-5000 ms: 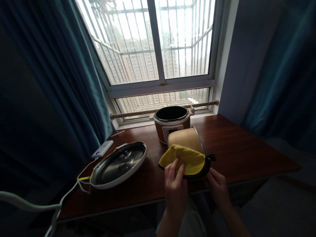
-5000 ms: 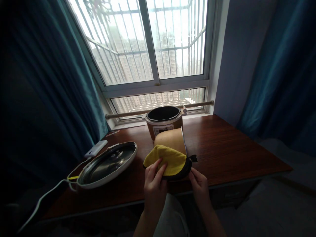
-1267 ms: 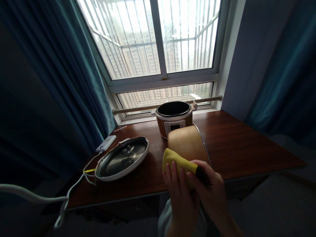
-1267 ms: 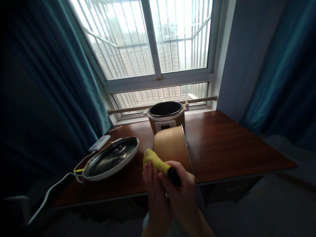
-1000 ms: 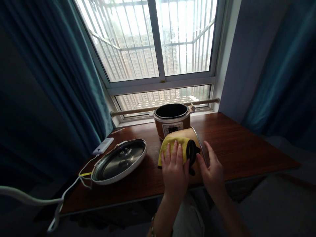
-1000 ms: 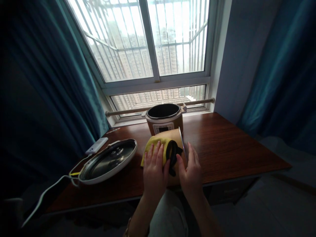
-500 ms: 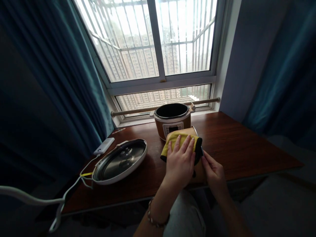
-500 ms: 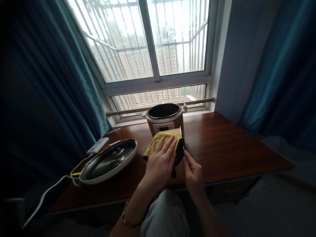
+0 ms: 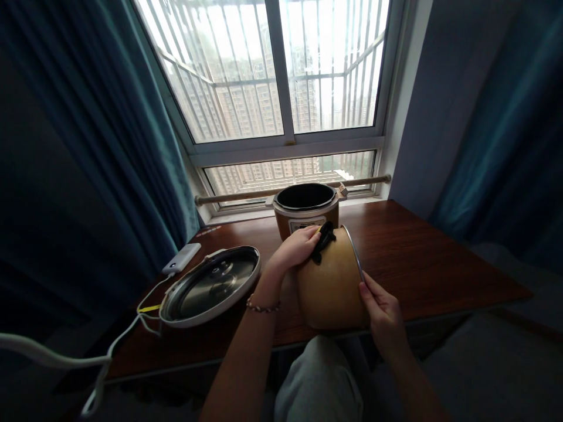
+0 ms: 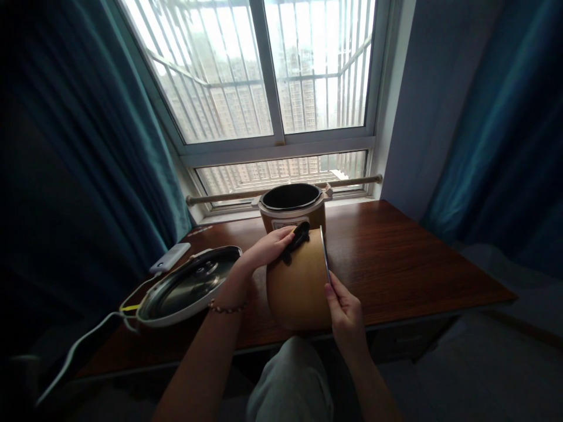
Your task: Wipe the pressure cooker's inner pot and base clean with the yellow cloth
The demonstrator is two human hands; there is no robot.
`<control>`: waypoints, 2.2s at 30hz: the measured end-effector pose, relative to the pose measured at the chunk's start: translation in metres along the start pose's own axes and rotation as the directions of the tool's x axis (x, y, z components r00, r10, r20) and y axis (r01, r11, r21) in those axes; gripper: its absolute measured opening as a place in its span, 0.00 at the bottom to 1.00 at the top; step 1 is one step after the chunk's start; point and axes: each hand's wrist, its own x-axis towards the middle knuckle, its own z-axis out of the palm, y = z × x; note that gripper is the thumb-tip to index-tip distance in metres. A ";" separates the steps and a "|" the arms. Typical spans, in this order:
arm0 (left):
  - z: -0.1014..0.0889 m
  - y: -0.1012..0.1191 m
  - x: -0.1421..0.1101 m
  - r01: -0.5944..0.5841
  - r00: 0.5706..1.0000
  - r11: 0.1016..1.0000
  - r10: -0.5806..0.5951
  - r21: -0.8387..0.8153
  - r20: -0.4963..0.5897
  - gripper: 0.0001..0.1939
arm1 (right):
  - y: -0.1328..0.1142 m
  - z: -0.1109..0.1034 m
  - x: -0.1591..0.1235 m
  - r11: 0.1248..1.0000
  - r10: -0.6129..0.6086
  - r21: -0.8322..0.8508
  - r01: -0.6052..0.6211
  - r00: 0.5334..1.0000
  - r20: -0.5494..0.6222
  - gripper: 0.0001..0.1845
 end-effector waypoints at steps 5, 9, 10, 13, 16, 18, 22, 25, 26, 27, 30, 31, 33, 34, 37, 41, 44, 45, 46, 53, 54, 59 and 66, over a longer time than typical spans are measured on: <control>0.008 0.028 -0.020 -0.055 0.994 0.974 0.074 0.220 -0.083 0.21 | 0.004 0.007 -0.001 0.997 0.032 0.065 -0.029 0.999 -0.031 0.24; 0.026 0.053 -0.047 -0.016 0.975 0.943 0.088 0.334 -0.202 0.21 | 0.003 0.010 0.004 0.994 0.031 0.104 -0.027 0.999 -0.039 0.24; 0.034 0.057 -0.055 0.002 0.967 0.934 0.089 0.356 -0.239 0.21 | 0.003 0.010 0.005 0.992 0.032 0.121 -0.027 0.999 -0.040 0.24; 0.064 0.064 -0.076 0.057 0.934 0.910 0.096 0.411 -0.343 0.23 | 0.005 0.011 0.011 0.985 0.026 0.169 -0.021 0.999 -0.028 0.23; 0.099 0.064 -0.094 0.164 0.874 0.885 0.074 0.436 -0.480 0.25 | 0.004 0.012 0.015 0.978 0.004 0.211 -0.009 1.000 0.026 0.24; 0.119 0.062 -0.103 0.212 0.840 0.871 0.069 0.442 -0.538 0.25 | 0.003 0.012 0.016 0.969 0.000 0.247 -0.017 0.998 0.069 0.25; 0.139 0.061 -0.112 0.238 0.805 0.863 0.082 0.446 -0.588 0.25 | 0.003 0.007 0.015 0.975 0.006 0.220 -0.030 0.994 0.112 0.28; 0.141 0.063 -0.111 0.253 0.795 0.862 0.073 0.438 -0.602 0.26 | 0.010 -0.003 0.009 0.991 -0.005 0.134 -0.004 0.998 0.069 0.26; 0.140 0.063 -0.110 0.263 0.797 0.863 0.058 0.432 -0.601 0.26 | 0.013 -0.007 0.007 0.993 -0.003 0.121 -0.005 0.998 0.065 0.25; 0.139 0.064 -0.108 0.274 0.799 0.863 0.041 0.424 -0.600 0.26 | 0.017 -0.011 0.004 0.994 0.001 0.105 -0.008 0.998 0.070 0.25; 0.137 0.063 -0.104 0.297 0.787 0.868 0.013 0.397 -0.617 0.26 | 0.030 -0.020 -0.005 1.000 0.011 0.016 -0.014 0.992 0.124 0.23; 0.136 0.063 -0.103 0.301 0.782 0.869 0.011 0.393 -0.623 0.26 | 0.035 -0.022 -0.008 1.000 0.017 -0.013 -0.015 0.990 0.140 0.22; 0.137 0.062 -0.103 0.302 0.777 0.867 0.018 0.398 -0.629 0.25 | 0.045 -0.024 -0.012 0.999 0.035 -0.031 -0.031 0.988 0.149 0.21; 0.137 0.062 -0.103 0.301 0.776 0.865 0.022 0.401 -0.630 0.25 | 0.050 -0.024 -0.013 0.999 0.046 -0.016 -0.045 0.988 0.150 0.21; 0.137 0.063 -0.103 0.300 0.763 0.864 0.037 0.405 -0.645 0.23 | 0.059 -0.022 -0.015 0.993 0.068 0.080 -0.082 0.985 0.158 0.21; 0.138 0.069 -0.105 0.291 0.751 0.868 0.055 0.404 -0.659 0.23 | 0.053 -0.019 -0.015 0.979 0.080 0.169 -0.111 0.981 0.178 0.20; 0.143 0.074 -0.110 0.280 0.742 0.871 0.072 0.404 -0.667 0.22 | 0.038 -0.015 -0.015 0.965 0.106 0.216 -0.146 0.977 0.184 0.19; 0.146 0.074 -0.113 0.277 0.737 0.872 0.077 0.404 -0.672 0.22 | 0.032 -0.013 -0.015 0.956 0.121 0.242 -0.166 0.974 0.191 0.18; 0.149 0.074 -0.116 0.275 0.732 0.873 0.081 0.402 -0.677 0.22 | 0.026 -0.011 -0.015 0.943 0.138 0.271 -0.192 0.969 0.204 0.18; 0.134 0.045 -0.128 0.312 0.705 0.894 0.010 0.322 -0.709 0.27 | 0.002 0.001 -0.011 0.880 0.230 0.354 -0.317 0.936 0.267 0.16; 0.126 0.039 -0.127 0.343 0.676 0.906 -0.053 0.249 -0.735 0.27 | 0.002 0.002 -0.009 0.879 0.239 0.350 -0.323 0.935 0.263 0.15; 0.102 0.012 -0.119 0.310 0.558 0.930 -0.345 -0.196 -0.755 0.24 | 0.000 0.008 0.000 0.873 0.252 0.365 -0.325 0.939 0.233 0.16; 0.121 0.021 -0.114 0.290 0.627 0.953 -0.126 0.081 -0.769 0.25 | -0.006 0.015 0.007 0.847 0.254 0.405 -0.343 0.932 0.259 0.15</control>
